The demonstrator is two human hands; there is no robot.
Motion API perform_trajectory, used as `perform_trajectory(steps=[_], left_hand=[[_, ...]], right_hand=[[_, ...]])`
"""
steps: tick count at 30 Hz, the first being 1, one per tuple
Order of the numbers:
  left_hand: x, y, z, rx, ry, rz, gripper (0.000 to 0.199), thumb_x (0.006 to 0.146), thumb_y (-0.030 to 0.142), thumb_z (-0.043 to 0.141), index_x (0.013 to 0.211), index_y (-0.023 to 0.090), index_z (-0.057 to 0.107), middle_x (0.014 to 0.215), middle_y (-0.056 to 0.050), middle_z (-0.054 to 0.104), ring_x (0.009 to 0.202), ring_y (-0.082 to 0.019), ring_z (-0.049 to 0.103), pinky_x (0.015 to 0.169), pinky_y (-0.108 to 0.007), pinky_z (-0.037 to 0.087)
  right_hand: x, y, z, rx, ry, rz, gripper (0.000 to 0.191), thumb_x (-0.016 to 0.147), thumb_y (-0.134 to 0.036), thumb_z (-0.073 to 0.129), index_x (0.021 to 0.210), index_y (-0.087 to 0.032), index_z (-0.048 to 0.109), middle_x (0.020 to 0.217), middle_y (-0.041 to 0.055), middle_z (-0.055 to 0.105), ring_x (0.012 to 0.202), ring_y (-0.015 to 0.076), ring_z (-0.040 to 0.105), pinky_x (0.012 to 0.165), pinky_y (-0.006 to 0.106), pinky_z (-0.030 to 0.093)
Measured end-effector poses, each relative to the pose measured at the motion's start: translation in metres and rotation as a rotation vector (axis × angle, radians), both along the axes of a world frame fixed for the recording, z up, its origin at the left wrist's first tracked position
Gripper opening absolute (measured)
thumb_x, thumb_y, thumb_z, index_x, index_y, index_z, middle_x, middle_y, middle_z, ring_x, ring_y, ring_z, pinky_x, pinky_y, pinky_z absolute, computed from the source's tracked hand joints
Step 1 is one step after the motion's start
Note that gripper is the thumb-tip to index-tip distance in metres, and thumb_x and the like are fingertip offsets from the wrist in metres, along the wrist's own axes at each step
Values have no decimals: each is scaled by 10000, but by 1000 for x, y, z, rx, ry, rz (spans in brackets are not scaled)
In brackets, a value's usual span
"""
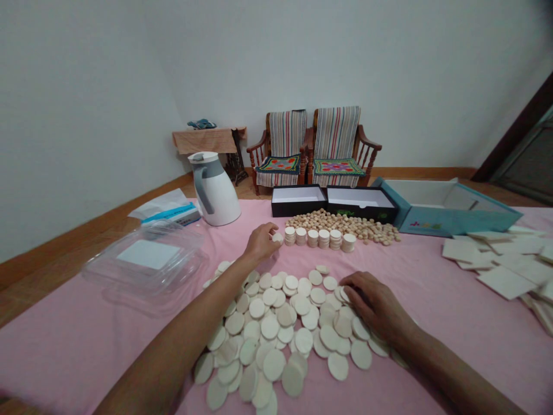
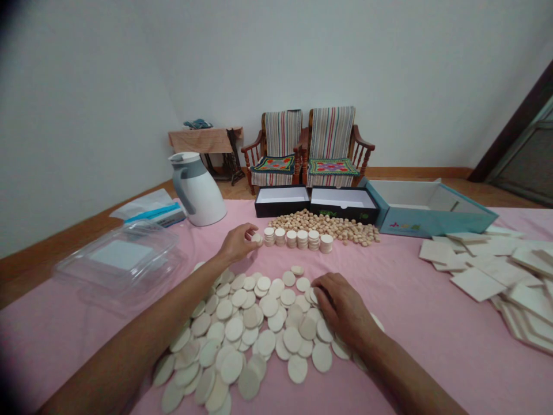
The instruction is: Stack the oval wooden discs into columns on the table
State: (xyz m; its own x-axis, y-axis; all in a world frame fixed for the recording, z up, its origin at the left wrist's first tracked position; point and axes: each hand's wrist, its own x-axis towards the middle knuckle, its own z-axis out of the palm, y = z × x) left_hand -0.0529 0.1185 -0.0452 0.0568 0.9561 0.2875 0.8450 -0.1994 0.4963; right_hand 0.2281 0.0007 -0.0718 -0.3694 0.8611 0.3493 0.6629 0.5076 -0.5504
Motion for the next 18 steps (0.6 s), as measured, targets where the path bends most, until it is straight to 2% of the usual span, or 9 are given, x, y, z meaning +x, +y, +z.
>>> perform_trajectory(steps=[10, 14, 16, 18], left_hand=[[5, 2, 0, -12, -1, -18, 392, 660, 136, 663, 1045, 178, 601, 859, -24, 647, 739, -154, 599, 678, -256, 481], [2, -6, 4, 15, -12, -29, 448, 685, 149, 647, 1125, 156, 565, 1026, -79, 617, 847, -179, 590, 749, -291, 477], [0, -15, 9, -1, -16, -93, 359, 717, 165, 626, 1074, 153, 597, 1025, -79, 620, 863, -177, 587, 759, -288, 472], [0, -28, 15, -71, -10, -224, 201, 723, 185, 635, 921, 162, 662, 894, -40, 653, 791, -154, 596, 711, -251, 473]], right_hand=[[0, 0, 0, 9, 3, 5, 205, 901, -265, 408, 919, -197, 601, 878, 78, 632, 823, 202, 569, 748, 353, 476], [0, 0, 2, -17, -8, 2, 209, 910, -260, 395, 916, -188, 591, 885, 79, 626, 835, 201, 563, 758, 356, 468], [0, -1, 3, -22, -7, 2, 207, 909, -258, 397, 920, -187, 590, 891, 80, 626, 835, 201, 562, 760, 356, 467], [0, -1, 3, -26, -7, 2, 205, 907, -257, 400, 921, -188, 593, 891, 78, 626, 830, 199, 563, 759, 355, 468]])
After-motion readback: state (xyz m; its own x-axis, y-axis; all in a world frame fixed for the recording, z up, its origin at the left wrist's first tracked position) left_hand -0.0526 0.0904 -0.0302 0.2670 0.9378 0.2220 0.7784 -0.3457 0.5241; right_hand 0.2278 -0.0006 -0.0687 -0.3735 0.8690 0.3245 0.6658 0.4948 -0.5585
